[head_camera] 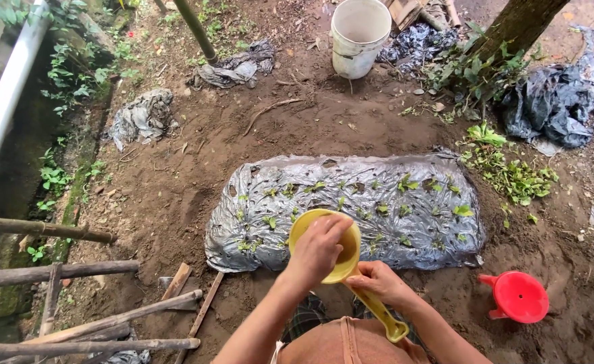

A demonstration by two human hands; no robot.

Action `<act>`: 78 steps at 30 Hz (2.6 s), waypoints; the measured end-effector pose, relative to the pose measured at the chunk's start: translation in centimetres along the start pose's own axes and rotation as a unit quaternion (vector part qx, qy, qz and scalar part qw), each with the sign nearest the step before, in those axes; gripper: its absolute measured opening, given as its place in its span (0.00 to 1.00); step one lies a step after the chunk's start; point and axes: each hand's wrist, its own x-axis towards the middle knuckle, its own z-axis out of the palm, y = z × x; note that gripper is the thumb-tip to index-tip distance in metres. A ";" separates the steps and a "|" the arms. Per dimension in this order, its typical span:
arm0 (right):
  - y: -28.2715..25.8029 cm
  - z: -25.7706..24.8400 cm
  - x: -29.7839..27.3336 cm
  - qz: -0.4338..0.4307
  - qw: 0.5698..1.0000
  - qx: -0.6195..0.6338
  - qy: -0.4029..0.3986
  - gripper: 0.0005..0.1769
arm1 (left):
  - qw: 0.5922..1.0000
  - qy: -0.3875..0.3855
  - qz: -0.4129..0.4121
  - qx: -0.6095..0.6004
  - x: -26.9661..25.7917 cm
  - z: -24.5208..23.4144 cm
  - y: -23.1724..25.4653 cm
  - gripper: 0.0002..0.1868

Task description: Watering seedlings planted in a garden bed covered with plastic mulch using a hand-held dipper.

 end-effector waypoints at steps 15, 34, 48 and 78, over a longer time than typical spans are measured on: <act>-0.7 -1.5 -1.6 0.161 0.981 0.051 0.092 0.16 | 0.968 0.141 0.129 -0.163 0.8 -12.3 -4.5 0.12; 3.6 1.1 1.8 0.077 0.949 0.296 0.073 0.27 | 0.838 -0.245 -0.348 -0.342 -4.9 0.9 -4.5 0.25; 3.4 2.8 7.0 -0.062 0.997 0.047 -0.002 0.21 | 0.631 0.029 -0.435 -0.641 -6.5 7.7 -4.6 0.17; -12.9 18.2 19.5 -0.177 0.698 -0.668 -0.188 0.11 | 0.627 0.204 -0.406 -0.633 -19.8 2.6 -11.8 0.12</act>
